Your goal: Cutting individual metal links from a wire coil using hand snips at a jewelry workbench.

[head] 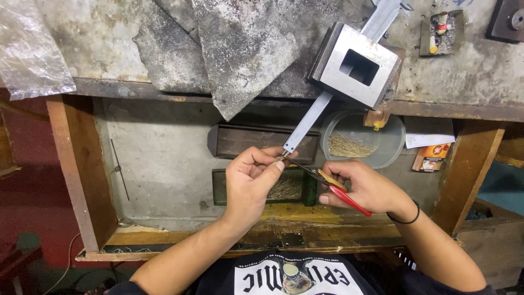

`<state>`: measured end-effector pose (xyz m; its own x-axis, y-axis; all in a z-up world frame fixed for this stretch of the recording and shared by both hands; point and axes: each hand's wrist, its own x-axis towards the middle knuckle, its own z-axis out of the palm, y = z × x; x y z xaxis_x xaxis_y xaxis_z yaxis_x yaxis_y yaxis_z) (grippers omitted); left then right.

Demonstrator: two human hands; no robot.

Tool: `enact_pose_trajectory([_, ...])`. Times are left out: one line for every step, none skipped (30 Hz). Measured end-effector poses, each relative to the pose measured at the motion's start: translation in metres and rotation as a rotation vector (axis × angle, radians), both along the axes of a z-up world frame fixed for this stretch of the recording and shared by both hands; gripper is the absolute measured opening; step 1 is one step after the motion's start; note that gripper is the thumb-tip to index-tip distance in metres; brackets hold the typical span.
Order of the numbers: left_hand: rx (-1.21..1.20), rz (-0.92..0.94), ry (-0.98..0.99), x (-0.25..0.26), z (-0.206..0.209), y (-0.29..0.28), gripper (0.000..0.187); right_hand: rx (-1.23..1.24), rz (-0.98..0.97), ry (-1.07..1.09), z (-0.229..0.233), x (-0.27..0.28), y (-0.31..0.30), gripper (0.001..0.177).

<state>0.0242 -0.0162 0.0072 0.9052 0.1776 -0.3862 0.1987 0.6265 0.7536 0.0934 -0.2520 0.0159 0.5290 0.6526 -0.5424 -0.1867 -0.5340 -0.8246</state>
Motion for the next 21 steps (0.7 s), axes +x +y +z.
enact_pose_trajectory([0.0,0.002,0.0,0.0,0.0,-0.001,0.008,0.0,0.002,0.0,0.001,0.001,0.0,0.031])
enact_pose_trajectory([0.0,0.009,-0.002,-0.001,0.0,-0.002,0.008,-0.007,0.01,0.006,0.002,0.003,0.001,0.03])
enact_pose_trajectory([0.0,0.016,-0.004,-0.002,0.0,-0.002,0.008,-0.013,0.019,0.011,0.003,0.004,0.001,0.03])
enact_pose_trajectory([0.0,0.018,-0.003,-0.001,0.001,-0.002,0.008,-0.013,0.021,0.012,0.004,0.006,0.002,0.03])
enact_pose_trajectory([0.001,0.02,-0.008,-0.001,0.002,-0.002,0.008,-0.008,0.026,0.018,0.005,0.008,0.002,0.029])
enact_pose_trajectory([0.001,0.021,-0.013,0.0,0.002,-0.002,0.009,-0.003,0.029,0.025,0.006,0.009,0.003,0.029])
enact_pose_trajectory([0.002,0.023,-0.013,-0.001,0.002,-0.002,0.009,-0.002,0.031,0.024,0.007,0.011,0.004,0.029])
enact_pose_trajectory([0.01,0.024,-0.015,0.0,0.002,-0.003,0.008,-0.004,0.039,0.031,0.008,0.012,0.004,0.028])
enact_pose_trajectory([0.019,0.024,-0.017,0.0,0.002,-0.003,0.008,-0.006,0.047,0.039,0.009,0.014,0.005,0.028])
enact_pose_trajectory([0.019,0.025,-0.019,0.0,0.002,-0.003,0.008,-0.006,0.048,0.037,0.008,0.014,0.005,0.028])
enact_pose_trajectory([0.023,0.028,-0.018,0.0,0.002,-0.003,0.008,0.0,0.051,0.042,0.007,0.014,0.004,0.029])
enact_pose_trajectory([0.028,0.031,-0.016,0.0,0.002,-0.003,0.009,0.006,0.054,0.048,0.007,0.014,0.005,0.03])
enact_pose_trajectory([0.028,0.034,-0.017,0.0,0.003,-0.004,0.009,0.007,0.056,0.047,0.007,0.014,0.006,0.03])
enact_pose_trajectory([0.013,0.044,-0.007,0.0,0.004,-0.005,0.009,0.023,0.053,0.052,0.008,0.015,0.006,0.029])
enact_pose_trajectory([-0.002,0.055,0.002,0.0,0.004,-0.006,0.009,0.04,0.05,0.056,0.009,0.015,0.007,0.029])
enact_pose_trajectory([-0.001,0.056,0.002,0.0,0.005,-0.007,0.009,0.04,0.05,0.056,0.009,0.015,0.008,0.029])
enact_pose_trajectory([-0.001,0.063,0.01,0.0,0.006,-0.008,0.009,0.05,0.05,0.056,0.009,0.016,0.008,0.028])
enact_pose_trajectory([0.002,0.07,0.019,0.0,0.006,-0.008,0.01,0.061,0.048,0.056,0.009,0.016,0.009,0.027])
enact_pose_trajectory([0.004,0.069,0.019,-0.001,0.005,-0.008,0.01,0.063,0.047,0.057,0.008,0.016,0.009,0.027])
enact_pose_trajectory([-0.007,0.072,0.02,-0.001,0.004,-0.008,0.009,0.071,0.047,0.059,0.007,0.016,0.009,0.028])
enact_pose_trajectory([-0.017,0.075,0.02,-0.001,0.003,-0.008,0.009,0.08,0.046,0.061,0.006,0.015,0.008,0.028])
